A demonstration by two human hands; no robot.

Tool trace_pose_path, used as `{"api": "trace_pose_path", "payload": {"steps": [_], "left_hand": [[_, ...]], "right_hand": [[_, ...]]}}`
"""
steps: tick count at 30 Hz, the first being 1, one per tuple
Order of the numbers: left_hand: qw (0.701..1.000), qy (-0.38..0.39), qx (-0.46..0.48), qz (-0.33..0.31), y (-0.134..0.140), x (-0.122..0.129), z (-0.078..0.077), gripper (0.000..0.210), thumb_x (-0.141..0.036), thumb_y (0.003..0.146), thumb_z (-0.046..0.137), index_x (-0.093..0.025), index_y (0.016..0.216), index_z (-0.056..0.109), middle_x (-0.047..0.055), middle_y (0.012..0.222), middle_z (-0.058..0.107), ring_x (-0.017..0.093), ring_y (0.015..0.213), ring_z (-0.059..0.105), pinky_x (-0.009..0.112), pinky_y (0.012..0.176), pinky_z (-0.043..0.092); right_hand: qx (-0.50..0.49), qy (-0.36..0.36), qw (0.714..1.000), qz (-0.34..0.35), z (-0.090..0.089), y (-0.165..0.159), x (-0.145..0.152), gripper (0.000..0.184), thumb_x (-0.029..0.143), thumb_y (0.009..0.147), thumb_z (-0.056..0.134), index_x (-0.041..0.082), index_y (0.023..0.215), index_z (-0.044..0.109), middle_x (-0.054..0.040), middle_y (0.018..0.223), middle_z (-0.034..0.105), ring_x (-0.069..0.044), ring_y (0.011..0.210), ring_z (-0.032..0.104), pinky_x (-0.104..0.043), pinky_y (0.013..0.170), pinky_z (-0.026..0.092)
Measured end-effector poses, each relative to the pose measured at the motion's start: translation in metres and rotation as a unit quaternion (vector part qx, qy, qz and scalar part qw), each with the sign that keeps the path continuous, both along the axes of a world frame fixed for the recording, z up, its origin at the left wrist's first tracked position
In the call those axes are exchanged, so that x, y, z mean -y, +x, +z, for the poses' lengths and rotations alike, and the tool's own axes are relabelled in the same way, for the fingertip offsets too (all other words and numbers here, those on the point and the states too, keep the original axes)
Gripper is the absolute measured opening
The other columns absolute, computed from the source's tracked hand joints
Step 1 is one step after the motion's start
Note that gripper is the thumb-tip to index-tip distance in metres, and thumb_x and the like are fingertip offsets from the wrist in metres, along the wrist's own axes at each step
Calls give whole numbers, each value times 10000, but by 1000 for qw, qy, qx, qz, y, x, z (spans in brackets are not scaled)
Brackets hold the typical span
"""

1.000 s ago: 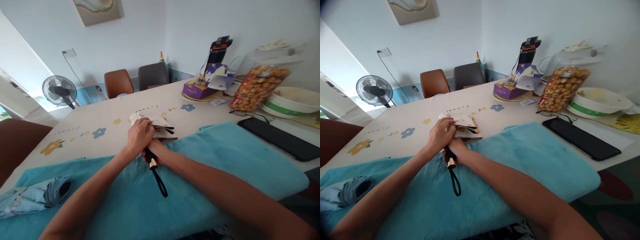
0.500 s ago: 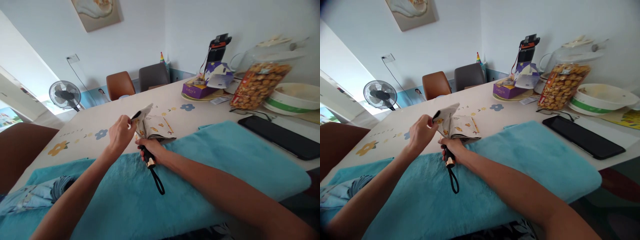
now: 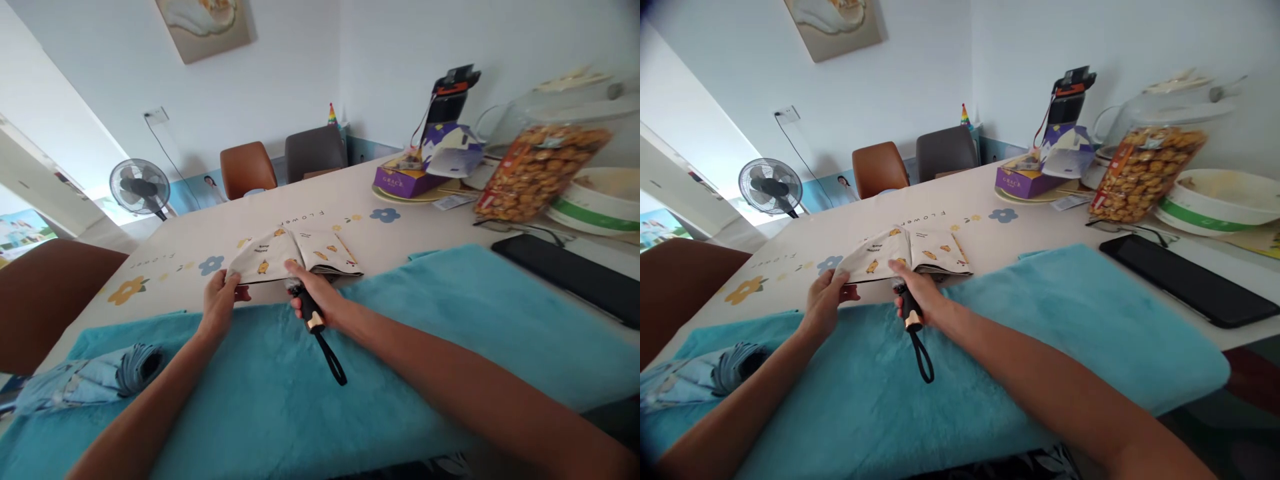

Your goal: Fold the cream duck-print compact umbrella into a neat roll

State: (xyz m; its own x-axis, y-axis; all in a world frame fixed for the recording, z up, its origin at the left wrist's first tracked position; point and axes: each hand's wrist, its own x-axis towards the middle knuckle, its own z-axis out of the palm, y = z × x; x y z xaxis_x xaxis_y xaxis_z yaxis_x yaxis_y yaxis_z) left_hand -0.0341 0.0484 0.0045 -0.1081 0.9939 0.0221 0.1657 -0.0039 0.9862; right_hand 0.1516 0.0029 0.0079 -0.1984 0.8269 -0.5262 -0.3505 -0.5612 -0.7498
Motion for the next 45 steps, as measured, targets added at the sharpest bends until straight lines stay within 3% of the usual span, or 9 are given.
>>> {"api": "trace_pose_path", "payload": {"steps": [4,10,18,23,29,32,35,37,45], "left_hand": [[998,-13,67,-4,4,7,-7,239,-363,699,602,-167,811,523,-38,560,552,108,478,545,255,531,495],[996,-34,82,-23,2,4,-17,214,-337,721,582,-155,815,518,-7,612,593,114,500,570,244,527,487],[990,-38,119,-64,2,1,-11,626,-270,699,660,-266,1297,476,51,1060,636,144,759,648,243,575,546],[981,-80,170,-54,-5,-15,3,684,-276,738,637,-316,1382,409,15,906,670,97,654,628,183,542,501],[972,-163,157,-61,-9,-35,1,415,-235,730,639,-190,1142,621,40,832,679,122,625,615,224,555,498],[988,-129,80,1,-7,-41,-10,247,-216,715,611,-138,942,671,34,744,659,114,579,572,211,521,446],[992,13,-113,58,-6,-47,-21,227,-264,767,536,-166,912,681,-4,638,597,108,523,497,209,492,371],[971,67,-225,47,-4,-50,-25,282,-295,812,470,-198,983,672,-17,597,566,126,507,481,226,499,357],[883,70,-459,-71,37,-45,-19,275,-208,853,437,-182,1079,592,85,819,666,227,780,623,308,659,412]], "right_hand": [[-13,-6,1000,-6,1,4,-3,537,710,782,475,180,700,501,29,407,469,-97,311,456,-190,274,358],[97,0,994,-58,4,4,-7,379,523,787,615,187,675,479,22,382,477,-110,285,440,-203,260,352],[105,14,994,-38,9,3,-4,246,333,797,588,173,632,500,23,369,471,-97,278,421,-200,273,368],[75,45,996,0,10,3,0,234,319,806,563,172,636,497,32,372,468,-96,280,423,-198,277,360],[55,63,996,40,11,4,3,234,333,803,569,171,646,504,33,382,481,-97,291,436,-200,295,384],[39,68,996,44,10,5,2,230,343,801,580,171,666,505,35,392,483,-99,299,443,-203,303,388],[22,65,997,33,8,9,-2,241,360,817,568,165,687,511,36,404,481,-95,308,451,-196,309,379],[7,63,998,29,7,11,-5,249,372,826,558,163,698,514,39,407,476,-92,312,455,-190,310,369],[-15,98,994,52,17,5,6,263,364,805,566,160,649,506,42,391,464,-89,302,447,-190,312,371]]}}
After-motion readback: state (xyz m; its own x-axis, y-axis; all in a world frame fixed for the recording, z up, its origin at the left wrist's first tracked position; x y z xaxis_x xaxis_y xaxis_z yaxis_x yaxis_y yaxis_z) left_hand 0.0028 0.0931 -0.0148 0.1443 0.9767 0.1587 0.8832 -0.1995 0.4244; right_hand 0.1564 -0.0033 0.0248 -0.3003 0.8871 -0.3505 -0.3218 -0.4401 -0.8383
